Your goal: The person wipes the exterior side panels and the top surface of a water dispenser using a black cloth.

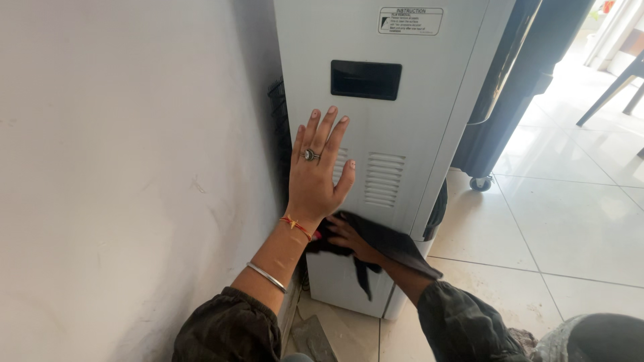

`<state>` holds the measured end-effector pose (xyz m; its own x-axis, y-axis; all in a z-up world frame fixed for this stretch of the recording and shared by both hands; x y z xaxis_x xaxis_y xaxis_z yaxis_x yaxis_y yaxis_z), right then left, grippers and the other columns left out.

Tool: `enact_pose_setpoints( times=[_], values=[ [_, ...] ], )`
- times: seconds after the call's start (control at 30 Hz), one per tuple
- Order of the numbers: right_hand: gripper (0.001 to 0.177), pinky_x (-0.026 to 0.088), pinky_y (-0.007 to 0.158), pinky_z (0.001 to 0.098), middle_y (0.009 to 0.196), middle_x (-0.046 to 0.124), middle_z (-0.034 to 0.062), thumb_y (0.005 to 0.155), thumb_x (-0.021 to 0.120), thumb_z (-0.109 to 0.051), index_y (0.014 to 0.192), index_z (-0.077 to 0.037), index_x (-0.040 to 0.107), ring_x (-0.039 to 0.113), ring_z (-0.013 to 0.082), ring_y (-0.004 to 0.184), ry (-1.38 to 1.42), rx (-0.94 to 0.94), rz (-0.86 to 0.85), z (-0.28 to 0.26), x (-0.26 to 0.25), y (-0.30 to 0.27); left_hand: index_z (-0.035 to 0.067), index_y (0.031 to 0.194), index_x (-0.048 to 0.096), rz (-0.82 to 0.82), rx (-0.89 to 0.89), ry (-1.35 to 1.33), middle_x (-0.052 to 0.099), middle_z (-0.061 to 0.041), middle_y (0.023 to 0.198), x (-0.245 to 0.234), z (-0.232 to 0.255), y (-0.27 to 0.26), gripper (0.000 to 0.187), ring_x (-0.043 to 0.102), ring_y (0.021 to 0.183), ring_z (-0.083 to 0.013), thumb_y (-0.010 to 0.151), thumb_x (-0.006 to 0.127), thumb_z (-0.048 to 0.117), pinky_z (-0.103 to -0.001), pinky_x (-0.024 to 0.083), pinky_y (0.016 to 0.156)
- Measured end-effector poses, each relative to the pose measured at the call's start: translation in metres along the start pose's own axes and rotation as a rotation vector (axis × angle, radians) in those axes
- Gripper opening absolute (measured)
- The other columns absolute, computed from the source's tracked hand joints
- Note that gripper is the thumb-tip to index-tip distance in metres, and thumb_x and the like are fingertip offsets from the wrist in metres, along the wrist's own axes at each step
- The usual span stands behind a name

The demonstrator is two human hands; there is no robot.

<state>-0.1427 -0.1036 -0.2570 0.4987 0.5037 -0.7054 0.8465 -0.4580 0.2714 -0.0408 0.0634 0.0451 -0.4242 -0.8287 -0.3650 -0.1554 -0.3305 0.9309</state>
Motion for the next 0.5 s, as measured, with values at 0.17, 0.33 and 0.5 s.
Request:
enact_pose_setpoints(
  times=[0.17,0.33,0.5],
  values=[
    [0.06,0.02,0.123,0.0468,0.172,0.016,0.0095,0.086,0.065,-0.007,0.145,-0.013,0.055,0.02,0.0269,0.157,-0.323,-0.029,-0.208,0.059,-0.028,-0.082,0.012,0.159,0.038,-0.053,-0.01,0.018,0.032,-0.008,0.169,0.01,-0.003,-0.003,0.061,0.023,0.16,-0.0289,0.102,0.051,0.03,-0.053,0.02,0.132],
    [0.067,0.016,0.12,0.0622,0.164,0.027,0.0071,0.065,0.086,-0.03,0.127,-0.021,0.063,0.017,0.0314,0.152,-1.073,-0.125,0.203,-0.079,-0.18,-0.059,0.007,0.163,0.026,-0.04,-0.088,-0.057,0.027,-0.014,0.171,0.024,-0.008,0.002,0.07,0.02,0.162,-0.0318,0.104,0.046,0.039,-0.054,0.018,0.132],
    [0.069,0.014,0.127,0.0584,0.17,0.029,0.0239,0.097,0.064,-0.06,0.147,-0.013,0.058,0.021,0.0388,0.158,-1.348,0.022,0.83,-0.245,-0.326,-0.042,0.0,0.164,0.014,-0.083,-0.202,-0.115,0.011,-0.027,0.172,0.041,-0.019,0.002,0.091,0.012,0.16,-0.0397,0.104,0.033,0.065,-0.055,0.018,0.128]
  ],
)
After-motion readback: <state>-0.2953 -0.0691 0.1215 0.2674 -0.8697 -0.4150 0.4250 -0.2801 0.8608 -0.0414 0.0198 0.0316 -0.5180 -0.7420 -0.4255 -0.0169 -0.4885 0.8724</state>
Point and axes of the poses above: each hand's wrist, its own y-axis towards the middle knuckle, its own x-axis out of the palm, z = x × y, the point moved 2 cm from there along y, towards the middle knuckle
